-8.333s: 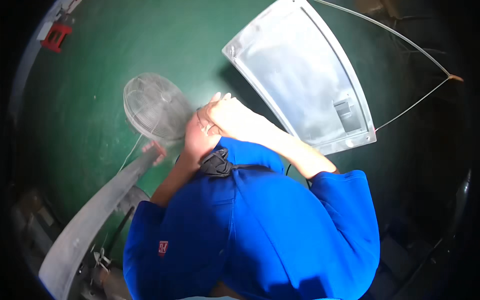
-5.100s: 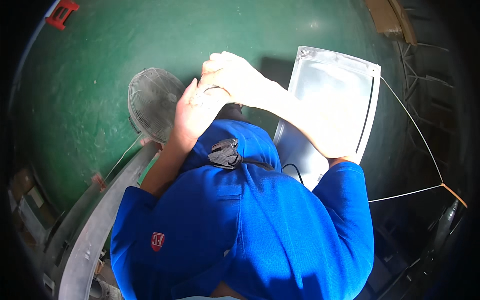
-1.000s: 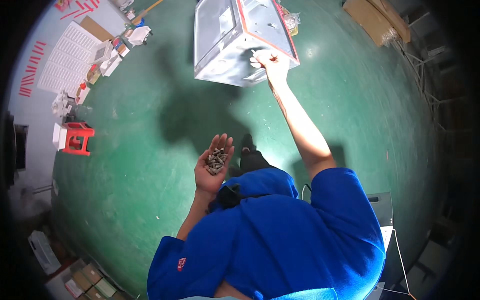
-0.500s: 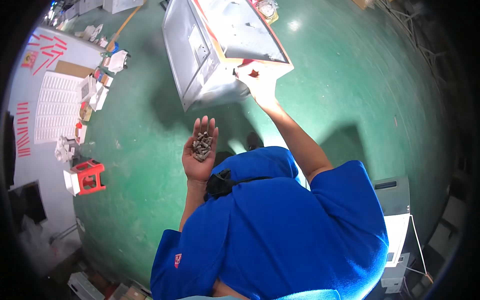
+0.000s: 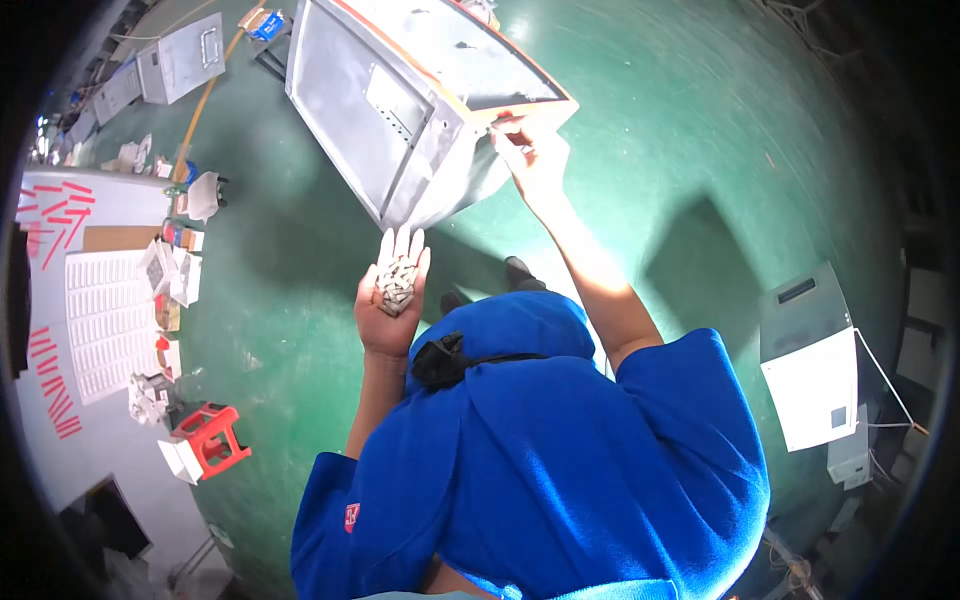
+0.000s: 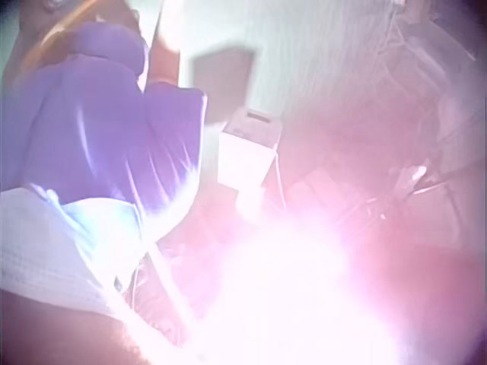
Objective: Assembling and checking the alignment of various metal enclosure boxes on a factory floor.
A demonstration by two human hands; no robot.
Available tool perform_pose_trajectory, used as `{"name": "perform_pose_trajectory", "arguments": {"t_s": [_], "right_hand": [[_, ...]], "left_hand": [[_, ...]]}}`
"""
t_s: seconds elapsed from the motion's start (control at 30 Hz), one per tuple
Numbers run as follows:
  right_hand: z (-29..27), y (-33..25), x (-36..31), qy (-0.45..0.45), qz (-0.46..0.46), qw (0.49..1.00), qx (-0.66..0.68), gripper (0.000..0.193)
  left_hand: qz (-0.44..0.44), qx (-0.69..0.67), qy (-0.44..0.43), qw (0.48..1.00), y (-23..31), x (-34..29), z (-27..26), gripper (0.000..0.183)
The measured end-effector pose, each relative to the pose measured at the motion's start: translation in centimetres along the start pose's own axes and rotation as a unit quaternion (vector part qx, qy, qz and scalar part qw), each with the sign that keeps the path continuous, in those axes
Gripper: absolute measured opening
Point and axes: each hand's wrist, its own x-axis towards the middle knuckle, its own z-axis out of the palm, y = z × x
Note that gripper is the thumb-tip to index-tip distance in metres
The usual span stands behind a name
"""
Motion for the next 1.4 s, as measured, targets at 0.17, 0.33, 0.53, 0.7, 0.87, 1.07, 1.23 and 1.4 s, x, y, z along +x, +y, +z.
{"name": "perform_pose_trajectory", "arguments": {"t_s": [0.17, 0.33, 0.53, 0.7, 0.87, 1.07, 1.23, 1.4], "right_hand": [[2.0, 1.2, -0.6, 0.062, 0.090, 0.975, 0.194, 0.007], [3.6, 1.7, -0.1, 0.086, 0.073, 0.967, 0.230, 0.009], [4.7, 2.3, 0.9, 0.090, 0.101, 0.964, 0.229, 0.010], [3.5, 0.8, 0.0, 0.142, 0.159, 0.964, 0.157, 0.014], [5.5, -10.4, -4.3, -0.199, 0.037, 0.975, 0.092, 0.014], [9.0, -14.6, -5.8, -0.430, -0.147, 0.889, -0.064, 0.022], [9.9, -16.9, -8.8, -0.430, -0.242, 0.853, -0.170, 0.022], [10.0, -16.4, -9.9, -0.437, -0.246, 0.850, -0.158, 0.018]], "left_hand": [[-0.017, -0.026, -0.001, 1.000, 1.6, 0.5, -0.5, 0.054], [-0.043, -0.024, -0.027, 0.998, 3.1, 1.6, -0.3, 0.055], [-0.076, -0.008, -0.051, 0.996, 4.9, 2.1, 0.5, 0.057], [-0.093, -0.018, -0.062, 0.994, 5.5, 1.5, 0.9, 0.059], [-0.119, -0.013, -0.034, 0.992, 5.5, 0.9, 1.1, 0.059], [-0.195, -0.120, -0.170, 0.959, 6.6, -0.2, -1.6, 0.052], [-0.193, -0.022, -0.083, 0.977, 7.3, -1.6, -0.9, 0.052], [-0.170, -0.042, -0.046, 0.984, 6.7, -2.2, -0.9, 0.049]]}}
